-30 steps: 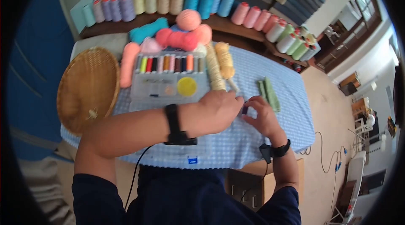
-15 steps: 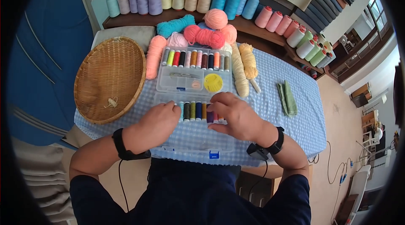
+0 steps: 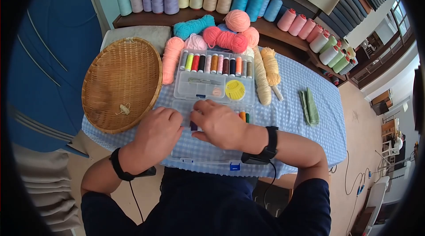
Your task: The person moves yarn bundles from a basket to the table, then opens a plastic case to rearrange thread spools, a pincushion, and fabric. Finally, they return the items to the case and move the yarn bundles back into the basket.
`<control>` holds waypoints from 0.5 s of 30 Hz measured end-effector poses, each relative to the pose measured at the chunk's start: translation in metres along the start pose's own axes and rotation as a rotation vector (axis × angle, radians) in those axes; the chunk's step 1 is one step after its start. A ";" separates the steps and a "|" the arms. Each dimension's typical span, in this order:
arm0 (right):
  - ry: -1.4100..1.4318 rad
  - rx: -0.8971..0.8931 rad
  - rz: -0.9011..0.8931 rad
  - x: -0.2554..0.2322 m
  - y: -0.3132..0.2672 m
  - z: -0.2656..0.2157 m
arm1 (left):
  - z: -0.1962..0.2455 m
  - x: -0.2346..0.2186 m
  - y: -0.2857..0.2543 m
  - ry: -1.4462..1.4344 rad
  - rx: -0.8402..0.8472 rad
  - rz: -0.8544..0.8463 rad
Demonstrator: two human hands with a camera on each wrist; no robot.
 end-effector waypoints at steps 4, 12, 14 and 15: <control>-0.078 -0.038 0.024 0.033 0.028 -0.001 | 0.003 0.009 -0.006 0.046 0.007 -0.056; -0.135 -0.086 0.170 -0.026 -0.005 0.002 | 0.013 0.021 -0.004 0.183 0.062 -0.053; -0.248 0.061 0.240 -0.060 -0.025 0.036 | 0.007 0.028 -0.004 0.222 0.031 -0.116; -0.268 0.207 0.301 -0.073 -0.038 0.068 | 0.006 0.031 -0.005 0.217 0.043 -0.114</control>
Point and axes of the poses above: each hand's wrist, its own y-axis towards the middle knuckle, its own x-axis out of the palm, z = x × y, the point moved 10 cm from there along y, towards the middle knuckle, and after that the axes turned 7 degrees about x, right-handed, at the moved point
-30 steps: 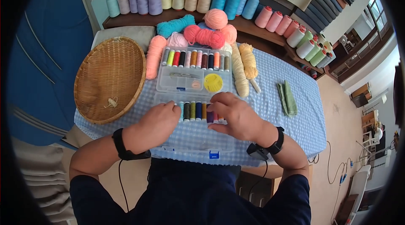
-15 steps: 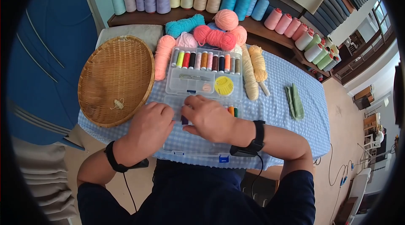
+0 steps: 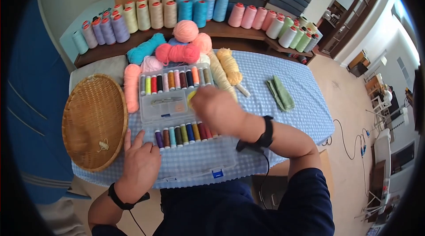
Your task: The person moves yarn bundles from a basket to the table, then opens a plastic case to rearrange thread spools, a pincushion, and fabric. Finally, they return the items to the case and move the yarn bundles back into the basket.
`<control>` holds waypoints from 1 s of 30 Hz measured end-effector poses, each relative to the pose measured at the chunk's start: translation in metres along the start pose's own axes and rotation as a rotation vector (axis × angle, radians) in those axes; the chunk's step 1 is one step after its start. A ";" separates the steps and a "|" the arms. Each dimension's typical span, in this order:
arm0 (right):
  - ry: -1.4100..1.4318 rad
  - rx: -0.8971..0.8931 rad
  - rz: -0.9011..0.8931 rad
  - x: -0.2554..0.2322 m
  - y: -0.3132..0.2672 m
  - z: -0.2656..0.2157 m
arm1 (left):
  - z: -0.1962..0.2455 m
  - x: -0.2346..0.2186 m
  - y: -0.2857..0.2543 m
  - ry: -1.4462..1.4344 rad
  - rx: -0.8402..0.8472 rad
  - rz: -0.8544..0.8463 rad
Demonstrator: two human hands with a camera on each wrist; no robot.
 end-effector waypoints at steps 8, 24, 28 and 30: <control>0.058 0.671 -0.101 0.016 -0.075 0.225 | -0.001 0.019 0.004 -0.044 0.074 -0.066; 0.460 -0.190 -0.191 0.020 0.005 -0.039 | -0.006 -0.019 -0.012 -0.187 -0.016 0.080; 0.317 -0.465 -0.210 0.041 0.034 -0.103 | 0.003 -0.023 -0.026 -0.198 0.033 0.122; 0.127 -0.387 -0.336 0.066 0.044 -0.108 | 0.004 -0.023 -0.033 -0.214 0.026 0.140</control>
Point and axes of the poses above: each hand's wrist, its own y-axis towards the middle knuckle, its own x-axis out of the palm, z = x × y, the point moved 10 cm from there along y, towards the middle knuckle, and after that the axes turned 7 degrees about x, right-handed, at the moved point
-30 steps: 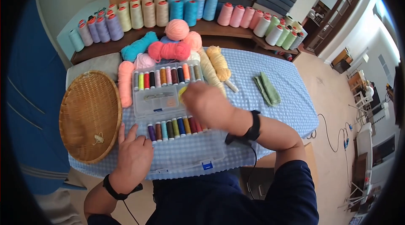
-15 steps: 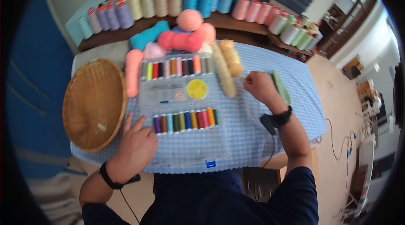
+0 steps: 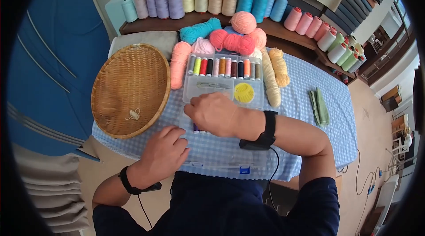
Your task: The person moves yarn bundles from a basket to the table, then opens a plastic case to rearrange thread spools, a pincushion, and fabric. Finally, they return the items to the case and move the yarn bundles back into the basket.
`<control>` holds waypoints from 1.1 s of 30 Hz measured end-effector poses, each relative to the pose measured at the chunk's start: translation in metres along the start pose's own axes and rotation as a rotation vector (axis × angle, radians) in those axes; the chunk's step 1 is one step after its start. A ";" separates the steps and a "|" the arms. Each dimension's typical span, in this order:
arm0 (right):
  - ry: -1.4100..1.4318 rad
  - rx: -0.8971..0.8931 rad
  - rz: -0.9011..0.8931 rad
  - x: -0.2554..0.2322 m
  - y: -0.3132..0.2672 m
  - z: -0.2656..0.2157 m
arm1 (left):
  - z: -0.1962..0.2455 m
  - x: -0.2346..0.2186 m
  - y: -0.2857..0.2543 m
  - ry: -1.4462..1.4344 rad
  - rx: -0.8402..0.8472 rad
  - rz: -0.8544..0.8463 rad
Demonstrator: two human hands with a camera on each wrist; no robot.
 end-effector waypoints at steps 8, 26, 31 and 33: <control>0.153 0.316 -0.061 0.051 0.011 0.004 | -0.002 -0.001 -0.007 -0.074 0.011 0.062; 0.053 1.087 0.439 -0.027 -0.203 0.300 | -0.010 0.015 0.014 -0.053 -0.038 -0.054; 0.111 1.191 0.523 -0.043 -0.227 0.312 | -0.007 0.020 0.017 0.017 0.001 -0.106; 0.115 1.202 0.567 -0.051 -0.246 0.313 | -0.006 0.021 0.019 0.021 0.018 -0.136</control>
Point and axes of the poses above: each hand's wrist, its own y-axis towards the middle knuckle, its own x-axis out of the palm, z = x × y, the point moved 10 cm from there along y, towards the middle knuckle, and after that the axes turned 7 degrees about x, right-handed, at the moved point
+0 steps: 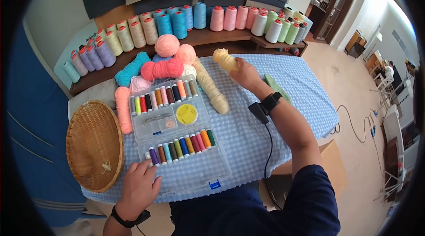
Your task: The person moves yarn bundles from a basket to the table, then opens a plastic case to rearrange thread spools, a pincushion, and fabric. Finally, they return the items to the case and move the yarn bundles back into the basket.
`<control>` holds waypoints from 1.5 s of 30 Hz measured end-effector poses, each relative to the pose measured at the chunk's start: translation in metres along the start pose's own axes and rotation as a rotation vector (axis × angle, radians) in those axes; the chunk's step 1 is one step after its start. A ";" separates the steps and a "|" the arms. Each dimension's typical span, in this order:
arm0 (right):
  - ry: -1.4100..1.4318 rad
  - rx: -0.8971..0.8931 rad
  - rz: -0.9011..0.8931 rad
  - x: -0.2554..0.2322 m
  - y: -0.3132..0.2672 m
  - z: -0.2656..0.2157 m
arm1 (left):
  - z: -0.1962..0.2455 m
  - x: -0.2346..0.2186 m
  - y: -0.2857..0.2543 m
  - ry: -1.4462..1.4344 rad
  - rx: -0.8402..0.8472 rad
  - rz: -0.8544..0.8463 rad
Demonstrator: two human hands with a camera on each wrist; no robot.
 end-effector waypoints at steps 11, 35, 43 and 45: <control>0.037 -0.200 0.031 -0.055 -0.093 0.028 | -0.010 0.011 0.012 0.012 -0.079 -0.224; -0.350 0.236 0.181 -0.115 -0.096 0.173 | -0.017 0.004 0.004 -0.096 -0.148 -0.068; -0.010 0.233 0.129 -0.114 -0.107 0.173 | -0.007 -0.016 0.006 -0.114 -0.138 0.064; 0.062 0.165 0.164 -0.129 -0.113 0.141 | -0.007 -0.022 0.006 -0.145 -0.185 0.087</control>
Point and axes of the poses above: each hand's wrist, its own y-axis towards the middle knuckle, its own x-axis out of the palm, z = x × y, the point moved 10 cm from there along y, towards the middle knuckle, and after that the axes turned 7 degrees about x, right-handed, at the moved point
